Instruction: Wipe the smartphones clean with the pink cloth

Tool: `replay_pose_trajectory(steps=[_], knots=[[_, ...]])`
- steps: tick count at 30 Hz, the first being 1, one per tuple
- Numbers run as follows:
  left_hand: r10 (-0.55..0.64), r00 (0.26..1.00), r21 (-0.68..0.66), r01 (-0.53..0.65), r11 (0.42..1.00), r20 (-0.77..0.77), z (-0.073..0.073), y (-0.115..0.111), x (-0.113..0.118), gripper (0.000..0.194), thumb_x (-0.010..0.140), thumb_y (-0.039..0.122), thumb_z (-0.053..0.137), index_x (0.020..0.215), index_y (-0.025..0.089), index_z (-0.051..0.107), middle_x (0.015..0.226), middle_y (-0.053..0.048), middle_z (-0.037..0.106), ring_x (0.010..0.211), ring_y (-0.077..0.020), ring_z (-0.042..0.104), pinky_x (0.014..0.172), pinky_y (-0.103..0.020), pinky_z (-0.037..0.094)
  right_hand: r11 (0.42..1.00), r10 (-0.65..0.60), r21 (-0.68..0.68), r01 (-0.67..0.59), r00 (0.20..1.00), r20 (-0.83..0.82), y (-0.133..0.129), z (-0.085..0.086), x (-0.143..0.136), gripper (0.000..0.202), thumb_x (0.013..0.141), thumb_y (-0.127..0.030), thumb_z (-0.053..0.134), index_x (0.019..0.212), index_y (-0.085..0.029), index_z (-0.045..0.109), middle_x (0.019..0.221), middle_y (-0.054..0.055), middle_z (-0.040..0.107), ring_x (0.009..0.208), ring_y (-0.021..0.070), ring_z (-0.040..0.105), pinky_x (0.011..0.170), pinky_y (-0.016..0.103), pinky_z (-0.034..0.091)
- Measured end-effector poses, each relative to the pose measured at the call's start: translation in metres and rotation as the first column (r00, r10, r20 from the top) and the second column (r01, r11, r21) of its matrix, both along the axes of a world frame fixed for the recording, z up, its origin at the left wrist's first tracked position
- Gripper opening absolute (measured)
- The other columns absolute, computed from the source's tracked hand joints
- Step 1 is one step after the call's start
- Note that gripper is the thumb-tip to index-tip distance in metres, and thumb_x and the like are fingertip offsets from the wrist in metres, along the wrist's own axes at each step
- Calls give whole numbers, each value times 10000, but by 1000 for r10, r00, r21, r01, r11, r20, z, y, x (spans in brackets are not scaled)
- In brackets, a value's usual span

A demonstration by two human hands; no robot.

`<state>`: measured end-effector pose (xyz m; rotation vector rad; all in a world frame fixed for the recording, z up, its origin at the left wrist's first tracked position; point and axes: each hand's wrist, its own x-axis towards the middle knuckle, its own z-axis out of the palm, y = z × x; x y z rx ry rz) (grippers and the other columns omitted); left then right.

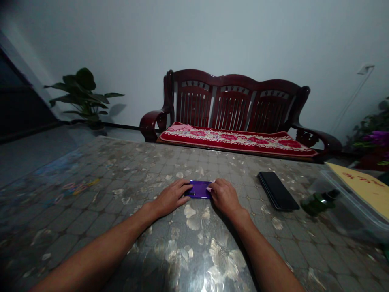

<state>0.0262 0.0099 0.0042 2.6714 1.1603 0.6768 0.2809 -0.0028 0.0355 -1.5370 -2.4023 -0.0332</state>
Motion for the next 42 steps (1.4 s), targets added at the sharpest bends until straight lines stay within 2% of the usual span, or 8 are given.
replay_pose_trajectory(steps=[4,10,15,23,31,34,39,42], knots=[[5,1000,1,-5,1000,-5,-2,1,0,382,908,233,709,1275,176,621,1304,-132,637,1225,-275,610,1059,-436,519,998,66,2,-66,998,12,-7,-1,-6,182,969,-195,567,1006,-210,744,941,68,693,901,208,604,793,292,403],[-5,1000,1,5,1000,19,-1,0,-1,350,932,242,672,1276,201,621,1317,-118,632,1232,-263,611,1073,-433,512,997,-29,66,28,1000,3,1,-2,2,168,965,-198,566,971,-186,734,1014,99,697,968,240,589,835,318,413],[8,1000,8,-9,1000,13,-2,-1,-1,365,919,236,688,1275,191,621,1368,-137,612,1267,-278,602,1089,-452,506,997,-68,39,68,998,-6,0,-8,6,181,961,-171,540,981,-190,719,974,104,719,918,246,618,817,337,432],[14,1000,-8,-14,1000,8,-6,0,-3,397,916,238,698,1301,192,612,1452,-162,573,1342,-291,560,1129,-477,471,984,175,43,-172,982,-69,-8,-12,-8,223,919,-91,549,1018,-213,706,1039,75,740,971,223,639,860,321,437],[7,1000,2,-7,1000,-12,-6,1,-2,402,912,217,697,1302,174,609,1428,-160,596,1323,-284,572,1124,-473,470,997,2,83,7,994,-112,1,-12,5,165,952,-142,532,949,-197,687,964,82,716,916,231,611,844,332,421],[-4,1000,1,4,1000,12,-6,1,-2,390,917,226,689,1297,181,608,1423,-160,599,1323,-285,572,1118,-480,475,997,56,61,-49,992,-117,-3,-14,1,172,945,-139,524,964,-204,682,972,85,716,911,223,618,839,327,431],[-2,1000,-7,2,1000,26,-7,0,-2,385,912,214,690,1288,187,611,1424,-155,600,1321,-287,573,1122,-485,473,966,256,75,-247,953,-161,-11,-13,-9,184,923,-143,541,1015,-208,686,1046,91,730,1013,237,631,914,358,440],[2,999,-17,-1,1000,32,-7,1,-2,378,915,218,682,1286,189,613,1422,-155,601,1320,-288,573,1125,-492,468,967,253,83,-241,949,-186,-8,-14,-5,183,931,-158,537,1018,-213,688,1072,90,727,1021,235,635,918,363,443]])
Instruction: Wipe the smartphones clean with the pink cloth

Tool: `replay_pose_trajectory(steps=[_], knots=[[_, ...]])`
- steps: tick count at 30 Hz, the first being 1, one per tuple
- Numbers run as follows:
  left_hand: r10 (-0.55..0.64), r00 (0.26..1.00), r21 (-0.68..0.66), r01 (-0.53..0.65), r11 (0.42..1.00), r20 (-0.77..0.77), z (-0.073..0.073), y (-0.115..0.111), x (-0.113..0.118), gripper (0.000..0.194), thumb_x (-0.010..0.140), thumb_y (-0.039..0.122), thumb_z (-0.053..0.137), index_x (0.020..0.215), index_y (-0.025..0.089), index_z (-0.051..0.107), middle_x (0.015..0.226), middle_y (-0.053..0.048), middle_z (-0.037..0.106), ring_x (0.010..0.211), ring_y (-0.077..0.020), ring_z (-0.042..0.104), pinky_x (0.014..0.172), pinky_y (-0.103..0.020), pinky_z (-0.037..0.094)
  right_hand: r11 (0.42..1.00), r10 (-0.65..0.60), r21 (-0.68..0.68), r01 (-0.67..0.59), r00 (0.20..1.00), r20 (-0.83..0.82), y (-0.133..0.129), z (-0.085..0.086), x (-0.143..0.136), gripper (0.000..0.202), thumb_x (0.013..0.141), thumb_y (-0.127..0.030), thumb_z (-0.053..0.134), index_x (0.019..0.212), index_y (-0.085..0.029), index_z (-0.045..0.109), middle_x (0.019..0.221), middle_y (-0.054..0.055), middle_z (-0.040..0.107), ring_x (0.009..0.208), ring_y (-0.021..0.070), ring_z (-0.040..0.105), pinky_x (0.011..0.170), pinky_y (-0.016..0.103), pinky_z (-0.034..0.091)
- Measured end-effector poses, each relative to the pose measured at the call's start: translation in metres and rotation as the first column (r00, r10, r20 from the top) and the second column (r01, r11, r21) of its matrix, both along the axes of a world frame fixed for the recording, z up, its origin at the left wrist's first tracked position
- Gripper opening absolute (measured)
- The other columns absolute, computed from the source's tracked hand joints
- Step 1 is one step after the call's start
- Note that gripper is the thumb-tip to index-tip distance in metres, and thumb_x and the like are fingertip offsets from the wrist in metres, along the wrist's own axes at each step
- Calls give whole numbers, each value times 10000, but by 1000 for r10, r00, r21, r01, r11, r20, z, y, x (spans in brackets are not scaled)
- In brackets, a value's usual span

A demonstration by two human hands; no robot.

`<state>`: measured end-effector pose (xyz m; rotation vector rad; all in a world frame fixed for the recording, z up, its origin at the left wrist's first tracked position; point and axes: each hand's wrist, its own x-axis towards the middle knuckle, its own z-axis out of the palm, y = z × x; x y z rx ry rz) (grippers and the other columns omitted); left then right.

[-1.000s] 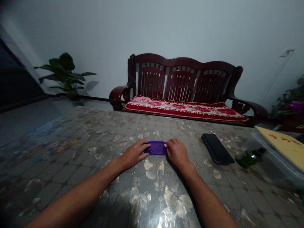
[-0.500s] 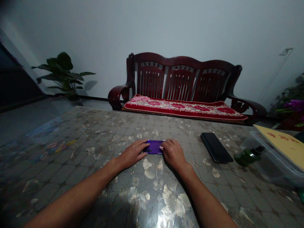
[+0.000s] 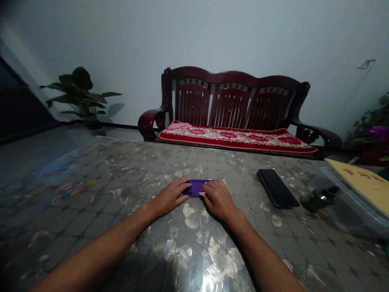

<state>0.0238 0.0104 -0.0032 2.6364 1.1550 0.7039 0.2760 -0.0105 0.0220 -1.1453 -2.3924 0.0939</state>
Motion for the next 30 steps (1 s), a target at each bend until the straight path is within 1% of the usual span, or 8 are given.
replay_pose_trajectory(steps=[3,5,7,14,16,20,22,30], knots=[[-5,1000,-1,5,1000,10,0,0,0,372,920,222,674,1287,198,614,1428,-153,596,1323,-283,571,1125,-488,468,995,-96,-4,96,995,2,6,-1,7,163,962,-189,518,1004,-206,675,1112,100,701,1021,233,622,915,358,442],[-7,1000,3,7,1000,10,1,1,0,372,918,218,675,1284,195,615,1430,-154,595,1325,-283,569,1126,-487,467,986,-165,-11,165,986,29,7,-1,9,149,973,-199,515,980,-199,664,1064,101,692,979,233,613,891,349,442],[-3,1000,3,3,1000,1,2,0,0,377,910,210,684,1280,186,616,1429,-159,594,1326,-288,567,1126,-488,466,982,-186,-17,188,981,61,6,0,8,141,975,-193,519,965,-198,659,997,92,688,935,231,607,860,340,439],[-8,1000,11,8,1000,30,1,1,1,362,907,208,681,1263,201,614,1415,-141,605,1315,-276,571,1118,-483,470,1000,-2,-21,3,999,34,-2,3,-3,170,948,-146,541,1013,-215,682,1044,86,712,1009,230,613,879,341,431],[-9,999,10,9,1000,32,1,1,0,363,906,206,680,1263,203,613,1411,-138,607,1308,-274,576,1116,-482,472,999,-26,-17,27,999,34,-1,3,0,163,950,-161,540,1005,-214,684,1038,83,713,991,229,616,874,342,426],[-19,999,1,19,1000,39,2,1,0,357,910,214,671,1262,198,616,1407,-145,609,1304,-279,577,1117,-486,470,989,-147,-13,148,988,49,2,3,9,155,977,-223,527,944,-203,677,969,80,699,924,229,607,843,337,418],[-18,999,0,18,1000,42,3,1,0,353,909,212,672,1258,199,619,1405,-145,610,1301,-281,577,1114,-485,473,986,-168,-3,168,985,48,2,3,9,150,976,-225,532,928,-203,672,944,80,693,902,229,601,821,333,416],[-13,1000,-3,13,1000,26,3,1,1,362,905,217,694,1257,199,614,1410,-138,606,1308,-278,571,1116,-480,468,1000,4,2,-4,1000,15,-3,1,-15,134,949,-161,552,985,-207,673,1024,87,720,991,236,612,879,343,421]])
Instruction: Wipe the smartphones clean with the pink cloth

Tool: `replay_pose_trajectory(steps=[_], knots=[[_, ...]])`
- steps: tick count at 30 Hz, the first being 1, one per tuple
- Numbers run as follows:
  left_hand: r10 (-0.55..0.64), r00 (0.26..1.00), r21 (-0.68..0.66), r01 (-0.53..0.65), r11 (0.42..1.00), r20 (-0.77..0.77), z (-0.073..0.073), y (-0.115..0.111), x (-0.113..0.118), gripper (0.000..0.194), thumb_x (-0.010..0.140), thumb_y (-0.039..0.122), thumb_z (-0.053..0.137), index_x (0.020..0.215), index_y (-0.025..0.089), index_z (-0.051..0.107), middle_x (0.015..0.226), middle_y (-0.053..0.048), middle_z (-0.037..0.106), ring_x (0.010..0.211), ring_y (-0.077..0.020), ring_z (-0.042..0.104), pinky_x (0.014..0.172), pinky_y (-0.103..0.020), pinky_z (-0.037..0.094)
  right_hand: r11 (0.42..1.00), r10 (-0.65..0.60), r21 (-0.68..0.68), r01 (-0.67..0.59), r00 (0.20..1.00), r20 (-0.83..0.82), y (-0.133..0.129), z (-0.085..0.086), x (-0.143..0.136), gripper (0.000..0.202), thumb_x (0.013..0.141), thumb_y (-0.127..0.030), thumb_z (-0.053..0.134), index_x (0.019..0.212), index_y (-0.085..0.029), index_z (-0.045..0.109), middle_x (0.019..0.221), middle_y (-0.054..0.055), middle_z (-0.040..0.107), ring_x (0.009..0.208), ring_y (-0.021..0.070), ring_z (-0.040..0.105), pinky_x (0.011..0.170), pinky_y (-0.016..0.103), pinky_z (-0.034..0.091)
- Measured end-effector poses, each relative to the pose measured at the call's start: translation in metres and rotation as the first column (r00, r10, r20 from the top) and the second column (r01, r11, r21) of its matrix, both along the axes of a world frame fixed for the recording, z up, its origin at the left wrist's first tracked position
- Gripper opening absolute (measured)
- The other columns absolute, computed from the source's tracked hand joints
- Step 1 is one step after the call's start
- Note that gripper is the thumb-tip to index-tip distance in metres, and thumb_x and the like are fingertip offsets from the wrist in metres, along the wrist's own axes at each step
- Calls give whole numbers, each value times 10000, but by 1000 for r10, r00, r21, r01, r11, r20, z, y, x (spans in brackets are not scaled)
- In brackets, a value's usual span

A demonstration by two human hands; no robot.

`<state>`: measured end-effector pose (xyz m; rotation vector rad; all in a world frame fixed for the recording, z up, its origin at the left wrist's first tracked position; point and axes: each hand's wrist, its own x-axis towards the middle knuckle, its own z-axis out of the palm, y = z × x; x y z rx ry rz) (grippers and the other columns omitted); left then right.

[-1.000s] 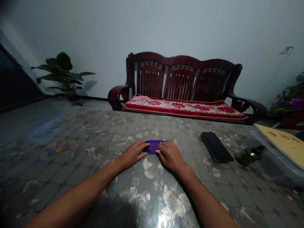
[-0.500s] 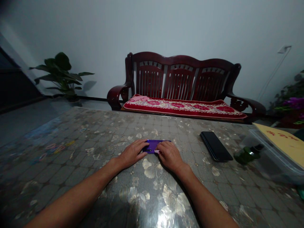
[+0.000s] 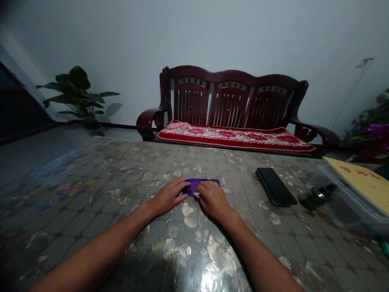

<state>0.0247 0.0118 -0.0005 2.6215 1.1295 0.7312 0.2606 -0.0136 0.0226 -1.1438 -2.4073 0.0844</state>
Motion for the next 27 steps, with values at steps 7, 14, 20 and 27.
replay_pose_trajectory(steps=[7,14,20,27], knots=[[-6,1000,-7,6,1000,-4,1,0,0,363,905,212,696,1258,188,617,1406,-144,608,1302,-279,575,1120,-470,467,998,-62,-25,64,996,59,4,11,24,121,918,-181,567,906,-203,686,919,66,687,866,210,583,800,318,395],[-12,1000,-5,12,1000,6,0,0,-1,355,915,210,671,1264,190,614,1409,-146,604,1304,-286,572,1114,-483,470,1000,-28,1,28,999,29,3,10,21,128,894,-138,572,891,-195,686,895,59,671,849,208,562,771,317,374],[-9,1000,-15,9,1000,0,1,1,-1,357,910,208,675,1262,183,619,1414,-153,602,1301,-290,573,1113,-485,471,999,25,-33,-23,998,52,2,14,21,128,833,-111,592,858,-201,680,895,52,666,860,208,561,775,314,369],[-7,1000,-26,6,1000,-11,0,1,-2,368,914,212,675,1275,184,612,1422,-154,595,1320,-290,560,1126,-487,456,991,-122,-43,125,989,83,11,14,39,130,839,-135,561,843,-191,679,853,55,647,836,209,561,779,317,362]])
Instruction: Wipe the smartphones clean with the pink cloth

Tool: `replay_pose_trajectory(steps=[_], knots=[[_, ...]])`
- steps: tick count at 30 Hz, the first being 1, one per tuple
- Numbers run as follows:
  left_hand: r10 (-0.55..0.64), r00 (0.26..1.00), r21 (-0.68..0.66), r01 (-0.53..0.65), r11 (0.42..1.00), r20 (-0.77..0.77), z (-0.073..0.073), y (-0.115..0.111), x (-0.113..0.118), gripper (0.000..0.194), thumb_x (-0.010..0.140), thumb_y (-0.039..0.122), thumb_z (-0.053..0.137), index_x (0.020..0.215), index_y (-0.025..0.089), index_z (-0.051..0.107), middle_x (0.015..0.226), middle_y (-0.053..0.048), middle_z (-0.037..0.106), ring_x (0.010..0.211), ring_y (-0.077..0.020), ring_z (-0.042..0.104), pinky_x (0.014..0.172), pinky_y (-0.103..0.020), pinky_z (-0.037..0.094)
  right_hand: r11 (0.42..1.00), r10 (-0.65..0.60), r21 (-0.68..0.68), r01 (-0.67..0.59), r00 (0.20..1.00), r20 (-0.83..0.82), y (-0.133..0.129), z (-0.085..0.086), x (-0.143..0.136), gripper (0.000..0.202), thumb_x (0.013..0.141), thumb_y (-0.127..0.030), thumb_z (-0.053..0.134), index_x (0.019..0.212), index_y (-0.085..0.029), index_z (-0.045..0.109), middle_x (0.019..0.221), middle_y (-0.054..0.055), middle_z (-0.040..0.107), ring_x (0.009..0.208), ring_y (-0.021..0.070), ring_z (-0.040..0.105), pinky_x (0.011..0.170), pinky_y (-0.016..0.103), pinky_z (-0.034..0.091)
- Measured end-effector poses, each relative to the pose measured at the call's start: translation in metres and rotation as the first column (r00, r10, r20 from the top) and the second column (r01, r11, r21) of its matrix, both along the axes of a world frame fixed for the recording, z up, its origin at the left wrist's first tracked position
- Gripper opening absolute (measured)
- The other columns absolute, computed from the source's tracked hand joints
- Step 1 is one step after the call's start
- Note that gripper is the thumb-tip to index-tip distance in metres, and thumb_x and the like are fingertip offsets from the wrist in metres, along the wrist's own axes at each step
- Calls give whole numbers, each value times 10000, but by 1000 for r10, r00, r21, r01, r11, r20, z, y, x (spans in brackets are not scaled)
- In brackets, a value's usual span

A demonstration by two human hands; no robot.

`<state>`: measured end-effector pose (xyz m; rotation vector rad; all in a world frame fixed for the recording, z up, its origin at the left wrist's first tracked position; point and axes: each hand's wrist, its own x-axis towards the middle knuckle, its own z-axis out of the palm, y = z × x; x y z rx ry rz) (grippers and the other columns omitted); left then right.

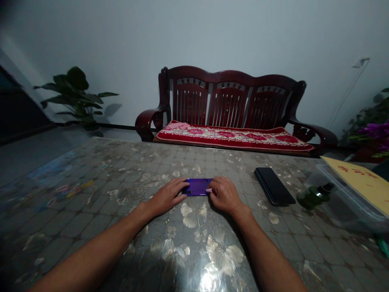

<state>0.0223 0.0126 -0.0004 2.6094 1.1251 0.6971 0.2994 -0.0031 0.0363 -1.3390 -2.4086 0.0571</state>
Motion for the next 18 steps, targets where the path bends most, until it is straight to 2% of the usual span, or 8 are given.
replay_pose_trajectory(steps=[4,8,15,18], knots=[[-3,1000,8,3,1000,2,-1,0,0,367,914,212,678,1274,190,611,1420,-146,596,1315,-282,561,1126,-478,455,996,75,47,-75,997,-16,-7,-5,-16,112,879,-155,568,876,-189,674,907,66,666,876,216,555,798,322,361],[-8,1000,11,8,1000,1,-1,0,1,366,916,203,670,1277,198,607,1418,-137,598,1314,-275,561,1127,-475,455,983,177,47,-176,984,-19,-10,-5,-24,112,857,-138,588,900,-198,672,947,65,674,901,217,553,794,319,354],[3,1000,19,-3,1000,-20,1,0,2,362,903,189,671,1262,182,617,1405,-151,605,1295,-291,575,1111,-484,471,998,61,23,-60,998,-25,1,-1,4,147,780,-108,548,812,-201,658,835,48,643,833,209,557,790,323,362],[2,1000,26,-2,1000,-15,2,0,2,367,901,184,665,1264,186,614,1405,-147,606,1288,-291,579,1106,-481,476,997,74,40,-73,997,-25,1,-2,2,155,768,-104,548,823,-202,655,856,51,650,848,213,557,794,324,358]])
